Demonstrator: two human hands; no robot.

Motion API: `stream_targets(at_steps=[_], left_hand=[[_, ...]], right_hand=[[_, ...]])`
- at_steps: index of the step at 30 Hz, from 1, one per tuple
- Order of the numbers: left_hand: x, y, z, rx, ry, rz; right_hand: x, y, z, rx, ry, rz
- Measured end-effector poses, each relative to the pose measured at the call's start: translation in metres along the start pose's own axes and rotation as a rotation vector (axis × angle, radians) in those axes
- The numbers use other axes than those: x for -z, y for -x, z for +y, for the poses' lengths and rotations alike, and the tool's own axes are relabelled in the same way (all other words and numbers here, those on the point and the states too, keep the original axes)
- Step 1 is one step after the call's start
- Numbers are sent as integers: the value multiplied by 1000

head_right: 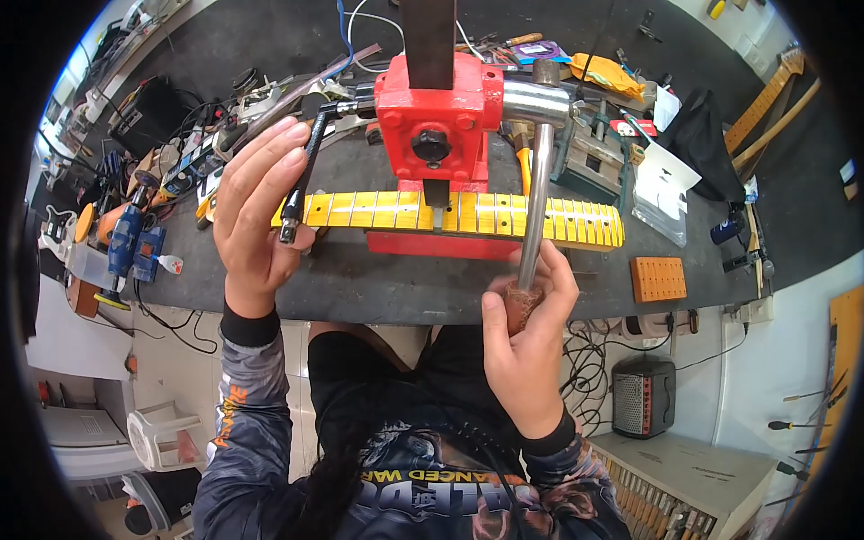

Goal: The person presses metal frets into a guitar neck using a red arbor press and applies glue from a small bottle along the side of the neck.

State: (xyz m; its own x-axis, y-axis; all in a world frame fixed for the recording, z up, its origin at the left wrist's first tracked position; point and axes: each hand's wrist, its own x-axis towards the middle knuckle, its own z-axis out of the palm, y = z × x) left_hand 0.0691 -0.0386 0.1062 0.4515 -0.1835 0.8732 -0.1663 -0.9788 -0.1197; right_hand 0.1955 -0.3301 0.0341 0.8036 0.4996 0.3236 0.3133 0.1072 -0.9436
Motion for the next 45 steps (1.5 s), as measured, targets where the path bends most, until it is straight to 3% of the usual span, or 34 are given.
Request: stream_targets(at_steps=[4, 10, 13, 15, 21, 23, 27, 31, 34, 38, 40, 43, 45], left_hand=[[-8, -8, -10, -63, 30, 32], [-27, -23, -20, -72, 231, 178], [-24, -34, -18, -55, 207, 187], [-31, -34, -21, -63, 203, 225], [-40, -32, -20, -38, 290, 309], [-41, -32, -21, -43, 296, 315], [-42, -33, -21, -39, 321, 323], [-43, -34, -20, -31, 302, 321], [-44, -34, -22, -34, 310, 322], [-47, -34, -23, -40, 320, 348], [-49, -35, -22, -43, 323, 362], [-48, -35, -20, -40, 320, 374], [-42, -32, -16, 42, 215, 254]], right_hand=[[5, -1, 12, -56, 10, -22], [3, 0, 18, 140, 168, 17], [5, -1, 20, 146, 193, 17], [10, -5, 21, 274, 310, -36], [8, -4, 17, 157, 169, -55], [6, -7, 18, 376, 422, 97], [11, -3, 26, 468, 385, 35], [9, -5, 25, 420, 370, 56], [1, -8, 20, 184, 43, -47], [1, -5, 18, 121, 9, -24], [3, -2, 18, -37, -52, -13], [4, -4, 22, 81, 50, -42], [6, -1, 20, 43, 3, -31]])
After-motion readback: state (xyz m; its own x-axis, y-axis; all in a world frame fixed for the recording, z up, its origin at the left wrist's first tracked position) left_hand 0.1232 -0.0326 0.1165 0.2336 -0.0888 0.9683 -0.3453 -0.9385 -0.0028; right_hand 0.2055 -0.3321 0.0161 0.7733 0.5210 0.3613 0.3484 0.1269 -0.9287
